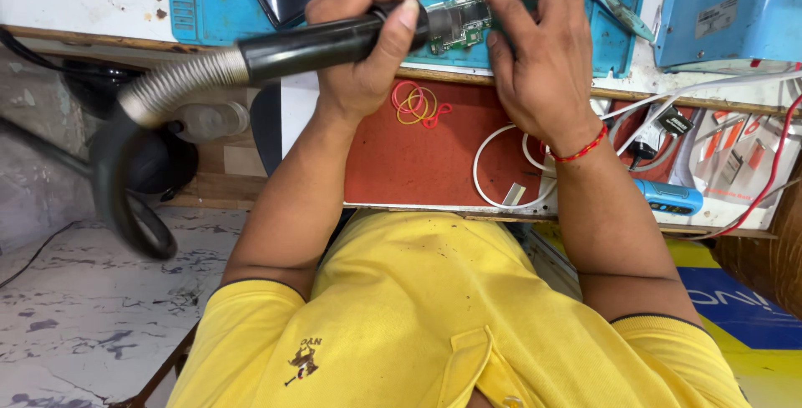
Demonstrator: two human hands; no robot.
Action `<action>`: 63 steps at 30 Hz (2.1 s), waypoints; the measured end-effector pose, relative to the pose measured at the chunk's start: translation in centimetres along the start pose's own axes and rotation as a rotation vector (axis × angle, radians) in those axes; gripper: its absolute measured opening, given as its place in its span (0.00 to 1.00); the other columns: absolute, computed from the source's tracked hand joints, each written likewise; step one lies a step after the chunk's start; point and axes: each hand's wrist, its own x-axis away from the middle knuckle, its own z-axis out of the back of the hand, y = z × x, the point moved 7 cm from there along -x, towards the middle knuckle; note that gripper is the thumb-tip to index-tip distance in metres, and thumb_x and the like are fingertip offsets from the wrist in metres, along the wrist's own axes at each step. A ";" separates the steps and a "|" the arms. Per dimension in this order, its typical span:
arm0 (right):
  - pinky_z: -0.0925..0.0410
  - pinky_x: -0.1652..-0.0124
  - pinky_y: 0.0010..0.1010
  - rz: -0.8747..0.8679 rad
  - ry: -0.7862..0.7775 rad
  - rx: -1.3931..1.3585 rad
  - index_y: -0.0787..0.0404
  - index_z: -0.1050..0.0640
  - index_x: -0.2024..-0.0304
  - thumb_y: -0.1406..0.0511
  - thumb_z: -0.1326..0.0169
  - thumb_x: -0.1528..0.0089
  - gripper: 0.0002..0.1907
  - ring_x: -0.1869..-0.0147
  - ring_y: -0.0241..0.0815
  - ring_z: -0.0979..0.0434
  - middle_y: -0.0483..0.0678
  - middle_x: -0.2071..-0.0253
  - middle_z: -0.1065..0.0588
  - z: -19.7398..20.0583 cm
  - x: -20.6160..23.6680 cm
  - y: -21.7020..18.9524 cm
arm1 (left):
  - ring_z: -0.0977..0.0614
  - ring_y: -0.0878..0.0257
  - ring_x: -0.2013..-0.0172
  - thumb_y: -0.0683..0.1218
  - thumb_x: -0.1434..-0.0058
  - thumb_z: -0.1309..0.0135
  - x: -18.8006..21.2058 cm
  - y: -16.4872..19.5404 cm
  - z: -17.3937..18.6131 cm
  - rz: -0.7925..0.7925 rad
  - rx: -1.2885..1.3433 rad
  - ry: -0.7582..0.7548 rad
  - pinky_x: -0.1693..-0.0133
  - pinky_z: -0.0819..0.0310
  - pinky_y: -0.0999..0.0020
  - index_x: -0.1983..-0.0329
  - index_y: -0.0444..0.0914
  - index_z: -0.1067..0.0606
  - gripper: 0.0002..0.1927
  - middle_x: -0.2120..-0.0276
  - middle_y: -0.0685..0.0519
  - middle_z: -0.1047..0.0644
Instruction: The person uses a hot air gun to apply heat to a small green circuit board while holding it with their other hand. The person works at a cluttered desk, focusing on specific components on the board.
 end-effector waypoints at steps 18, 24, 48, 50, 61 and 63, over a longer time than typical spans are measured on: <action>0.36 0.45 0.44 -0.036 0.038 0.050 0.60 0.25 0.36 0.64 0.35 0.33 0.23 0.42 0.54 0.33 0.51 0.44 0.32 -0.8 -0.1 0.4 | 0.22 0.59 0.64 0.48 0.33 0.42 -0.5 0.6 -0.1 -0.023 -0.041 0.023 0.59 0.28 0.67 0.58 0.34 0.21 0.11 0.66 0.49 0.21; 0.36 0.43 0.44 -0.021 0.030 0.039 0.61 0.25 0.36 0.67 0.37 0.33 0.24 0.41 0.54 0.33 0.51 0.44 0.32 -0.5 0.0 0.3 | 0.21 0.58 0.62 0.47 0.33 0.41 -0.3 0.4 -0.6 -0.016 -0.047 0.011 0.59 0.28 0.66 0.58 0.34 0.20 0.10 0.66 0.49 0.21; 0.33 0.41 0.43 -0.034 0.045 -0.121 0.64 0.25 0.38 0.72 0.37 0.35 0.22 0.40 0.54 0.30 0.53 0.43 0.33 0.3 -0.2 0.6 | 0.18 0.61 0.62 0.48 0.31 0.44 0.1 -0.5 -0.4 0.017 0.102 0.043 0.58 0.24 0.68 0.57 0.34 0.21 0.11 0.64 0.49 0.19; 0.32 0.43 0.42 -0.017 0.025 -0.238 0.64 0.26 0.38 0.73 0.38 0.35 0.22 0.41 0.54 0.29 0.55 0.42 0.33 1.5 -0.3 -0.1 | 0.18 0.61 0.63 0.48 0.29 0.44 0.1 -0.7 -0.8 0.026 0.079 0.005 0.56 0.25 0.68 0.57 0.35 0.20 0.11 0.62 0.48 0.18; 0.36 0.46 0.36 0.878 -0.903 -1.370 0.67 0.29 0.59 0.56 0.51 0.28 0.18 0.47 0.52 0.29 0.55 0.53 0.31 4.5 9.6 -23.5 | 0.20 0.62 0.67 0.49 0.30 0.42 0.8 -1.3 -0.5 0.030 0.039 0.094 0.61 0.27 0.69 0.58 0.34 0.20 0.11 0.67 0.51 0.20; 0.37 0.45 0.40 0.880 -0.688 -1.554 0.69 0.31 0.60 0.57 0.52 0.29 0.19 0.46 0.57 0.31 0.59 0.53 0.33 3.9 9.6 -24.9 | 0.20 0.62 0.67 0.49 0.29 0.42 0.7 -1.1 -0.6 0.021 0.054 0.086 0.61 0.27 0.69 0.58 0.34 0.21 0.11 0.66 0.51 0.20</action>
